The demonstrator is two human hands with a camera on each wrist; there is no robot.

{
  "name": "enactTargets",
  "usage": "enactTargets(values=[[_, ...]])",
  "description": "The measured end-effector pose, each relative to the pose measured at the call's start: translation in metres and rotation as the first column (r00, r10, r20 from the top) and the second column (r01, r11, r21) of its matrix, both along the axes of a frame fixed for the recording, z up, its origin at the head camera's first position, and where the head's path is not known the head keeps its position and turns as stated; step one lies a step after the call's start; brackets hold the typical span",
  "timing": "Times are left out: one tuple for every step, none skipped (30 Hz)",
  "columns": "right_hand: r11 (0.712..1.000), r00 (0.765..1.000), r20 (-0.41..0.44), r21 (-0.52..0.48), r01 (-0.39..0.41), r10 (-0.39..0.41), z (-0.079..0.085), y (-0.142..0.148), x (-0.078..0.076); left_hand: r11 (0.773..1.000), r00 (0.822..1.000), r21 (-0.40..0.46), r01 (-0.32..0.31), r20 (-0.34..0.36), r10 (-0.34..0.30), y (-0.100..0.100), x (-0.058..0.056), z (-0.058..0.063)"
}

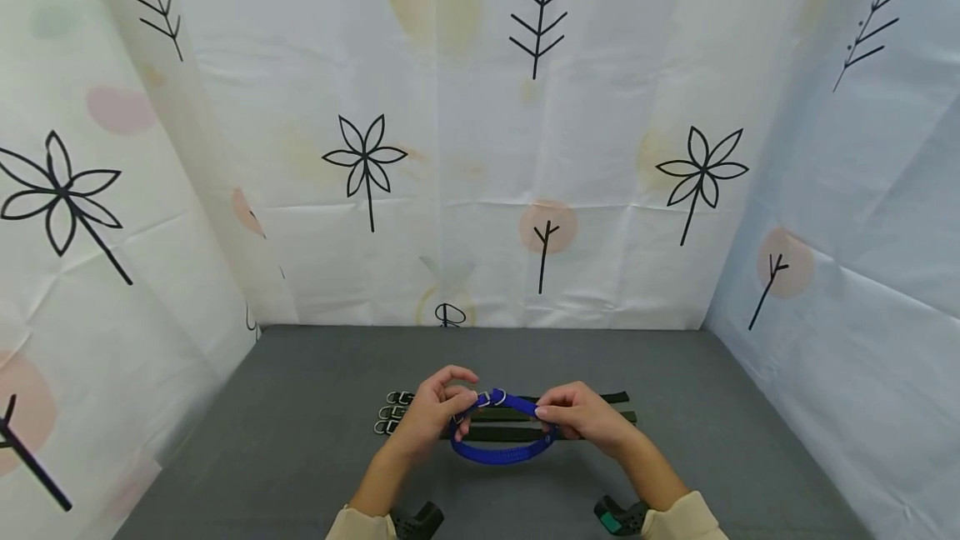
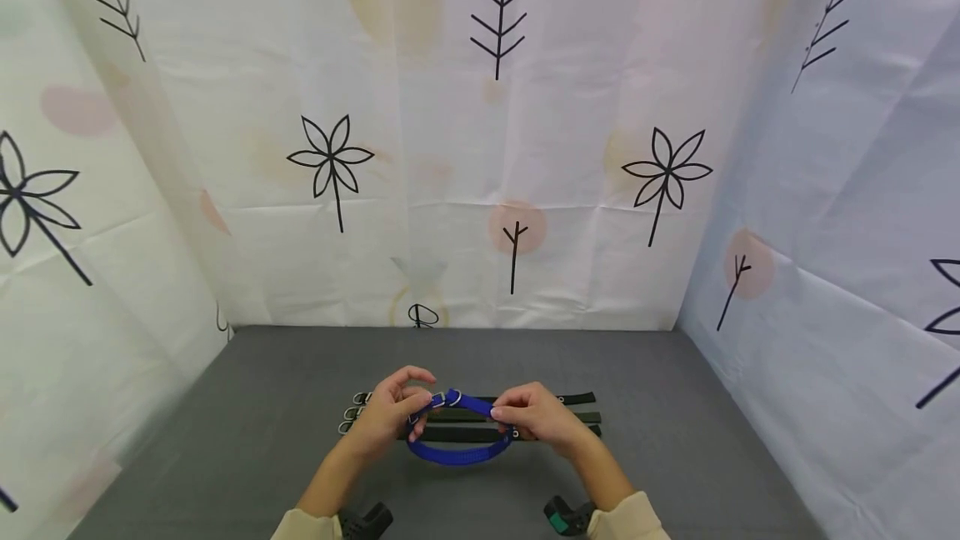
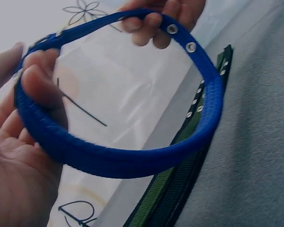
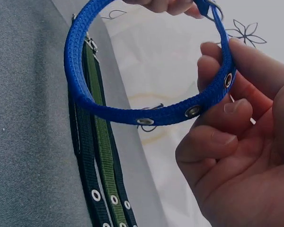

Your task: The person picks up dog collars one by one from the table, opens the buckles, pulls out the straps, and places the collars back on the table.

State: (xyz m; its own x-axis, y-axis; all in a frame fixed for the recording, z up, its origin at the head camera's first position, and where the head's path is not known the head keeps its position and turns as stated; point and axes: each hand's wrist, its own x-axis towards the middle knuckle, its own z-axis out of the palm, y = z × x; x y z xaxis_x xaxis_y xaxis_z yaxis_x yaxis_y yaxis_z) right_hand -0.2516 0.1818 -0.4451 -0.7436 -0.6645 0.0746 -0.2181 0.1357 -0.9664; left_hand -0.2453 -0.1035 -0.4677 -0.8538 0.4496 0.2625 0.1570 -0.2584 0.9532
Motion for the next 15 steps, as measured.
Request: enactTargets(values=[[1.000,1.000,-0.002,-0.010,-0.010,0.010,0.000,0.000,0.000,1.000,0.999,-0.004,0.031,0.010,-0.030,-0.002,0.000,0.001],[1.000,1.000,-0.004,-0.017,-0.018,0.018,0.000,0.001,0.000,0.998,0.998,-0.007,0.058,0.020,-0.058,-0.004,0.000,0.001],[0.999,1.000,-0.003,-0.023,-0.025,0.025,0.000,0.001,0.000,0.996,0.996,-0.008,0.084,0.025,-0.084,-0.006,-0.001,0.002],[0.999,1.000,-0.004,-0.027,-0.031,0.031,0.000,0.002,0.001,0.994,0.994,-0.009,0.109,0.025,-0.108,-0.007,-0.001,0.002],[0.999,0.999,-0.004,-0.032,-0.036,0.036,0.000,0.002,0.001,0.991,0.991,-0.008,0.130,0.028,-0.130,-0.009,-0.002,0.002],[0.999,0.999,-0.005,-0.036,-0.040,0.040,0.000,0.003,0.001,0.989,0.988,-0.005,0.151,0.033,-0.150,-0.011,-0.002,0.003],[0.998,0.999,-0.002,-0.045,-0.044,0.044,0.000,0.004,0.001,0.986,0.985,0.000,0.168,0.037,-0.168,-0.012,-0.002,0.003],[0.998,0.999,0.001,-0.055,-0.042,0.042,0.000,0.005,0.001,0.983,0.982,0.005,0.184,0.043,-0.184,-0.014,-0.003,0.003],[0.997,0.999,0.008,-0.070,-0.037,0.038,-0.001,0.006,0.000,0.980,0.979,0.009,0.199,0.046,-0.199,-0.016,-0.003,0.003],[0.996,0.999,0.014,-0.087,-0.028,0.029,-0.001,0.007,0.000,0.977,0.976,0.013,0.211,0.047,-0.211,-0.018,-0.003,0.004],[0.994,1.000,0.021,-0.106,-0.015,0.017,-0.002,0.008,0.000,0.976,0.974,0.015,0.219,0.053,-0.220,-0.020,-0.003,0.004],[0.992,1.000,0.026,-0.125,0.003,0.000,-0.002,0.009,0.000,0.974,0.973,0.018,0.225,0.054,-0.226,-0.021,-0.004,0.005],[0.989,0.999,0.031,-0.144,0.025,-0.021,-0.003,0.010,-0.001,0.973,0.972,0.022,0.229,0.055,-0.230,-0.023,-0.004,0.005],[0.986,0.998,0.034,-0.161,0.052,-0.047,-0.004,0.011,-0.001,0.972,0.970,0.026,0.235,0.050,-0.236,-0.025,-0.004,0.006],[0.981,0.997,0.038,-0.176,0.079,-0.074,-0.004,0.011,-0.002,0.970,0.970,0.029,0.240,0.044,-0.241,-0.026,-0.004,0.007]])
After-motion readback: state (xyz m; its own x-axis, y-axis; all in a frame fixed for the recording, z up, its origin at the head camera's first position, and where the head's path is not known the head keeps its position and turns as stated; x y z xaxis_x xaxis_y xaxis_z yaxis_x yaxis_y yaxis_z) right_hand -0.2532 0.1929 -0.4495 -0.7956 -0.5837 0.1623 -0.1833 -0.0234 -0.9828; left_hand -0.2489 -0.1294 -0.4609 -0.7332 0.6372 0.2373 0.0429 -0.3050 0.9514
